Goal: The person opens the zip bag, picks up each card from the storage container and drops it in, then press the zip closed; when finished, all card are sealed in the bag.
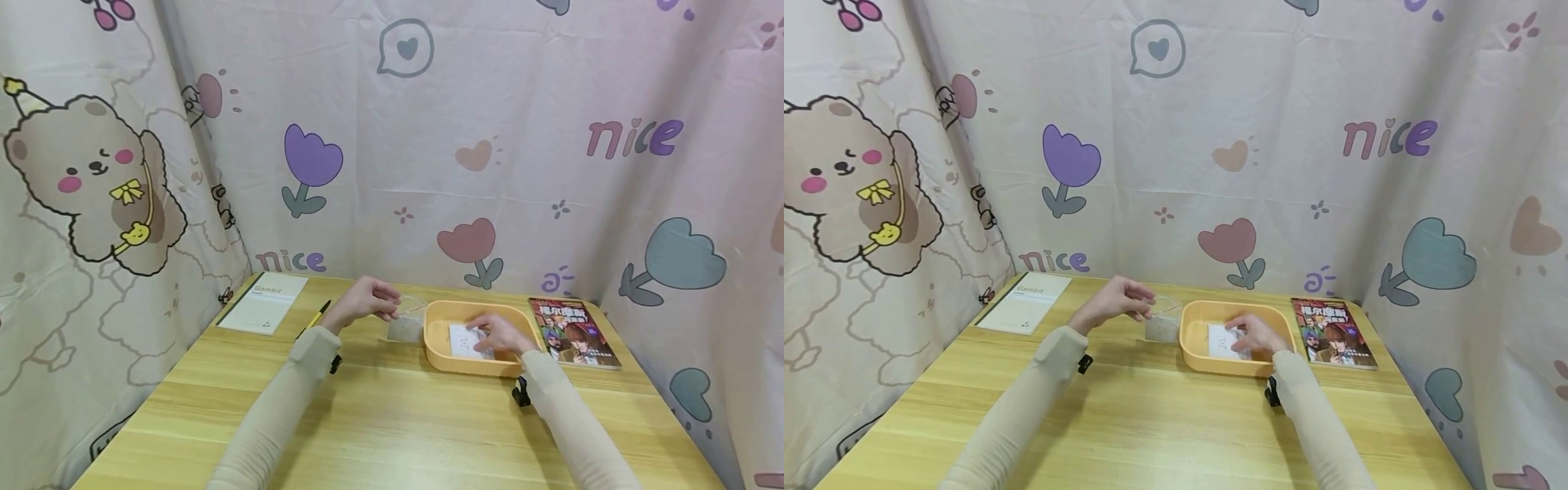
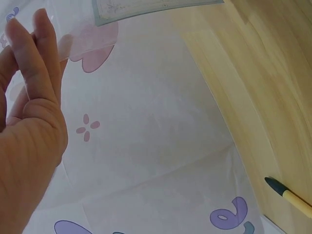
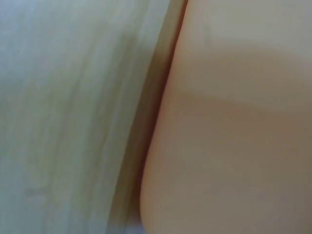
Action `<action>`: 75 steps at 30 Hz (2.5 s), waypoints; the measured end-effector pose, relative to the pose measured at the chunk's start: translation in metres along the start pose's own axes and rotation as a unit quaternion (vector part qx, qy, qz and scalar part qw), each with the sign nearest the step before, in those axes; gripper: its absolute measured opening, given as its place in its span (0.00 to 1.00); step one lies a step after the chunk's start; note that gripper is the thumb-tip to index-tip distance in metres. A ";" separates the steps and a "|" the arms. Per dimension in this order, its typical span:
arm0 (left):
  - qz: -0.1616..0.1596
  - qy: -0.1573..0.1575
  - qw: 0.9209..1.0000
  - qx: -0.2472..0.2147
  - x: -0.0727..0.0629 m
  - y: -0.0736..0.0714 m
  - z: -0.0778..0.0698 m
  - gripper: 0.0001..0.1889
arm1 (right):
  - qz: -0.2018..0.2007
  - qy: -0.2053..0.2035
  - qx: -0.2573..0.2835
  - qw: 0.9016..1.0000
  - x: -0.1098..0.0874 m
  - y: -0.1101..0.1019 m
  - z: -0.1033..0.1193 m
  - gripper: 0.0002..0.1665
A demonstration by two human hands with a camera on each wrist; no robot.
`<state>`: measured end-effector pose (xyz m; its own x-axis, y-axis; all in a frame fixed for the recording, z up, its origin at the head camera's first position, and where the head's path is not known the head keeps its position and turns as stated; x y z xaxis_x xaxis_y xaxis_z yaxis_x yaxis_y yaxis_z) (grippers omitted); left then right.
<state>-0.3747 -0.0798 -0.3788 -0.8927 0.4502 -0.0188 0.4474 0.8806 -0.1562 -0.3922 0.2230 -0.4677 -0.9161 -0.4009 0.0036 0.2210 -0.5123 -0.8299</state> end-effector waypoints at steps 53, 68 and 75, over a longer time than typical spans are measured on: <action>-0.004 0.005 1.000 -0.004 0.001 0.000 -0.005 0.19 | -0.198 -0.122 0.372 0.898 -0.004 -0.052 0.078 0.27; 0.003 0.006 1.000 -0.011 0.002 0.002 -0.009 0.19 | -0.233 -0.168 0.401 0.870 0.007 -0.050 0.119 0.27; 0.009 0.002 1.000 -0.009 0.003 0.000 -0.008 0.19 | -0.256 -0.174 0.402 0.862 0.012 -0.047 0.128 0.27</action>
<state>-0.3765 -0.0770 -0.3706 -0.8847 0.4657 -0.0177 0.4635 0.8752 -0.1383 -0.3705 0.1451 -0.3576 -0.8372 -0.0973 0.5381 0.1057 -0.9943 -0.0153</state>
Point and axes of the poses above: each hand's wrist, its own x-axis towards the middle knuckle, its own y-axis out of the palm, z = x × y, the point moved 6 cm from there along x, towards the middle knuckle, and after that the axes turned 6 degrees about -x, right-handed, at the moved point
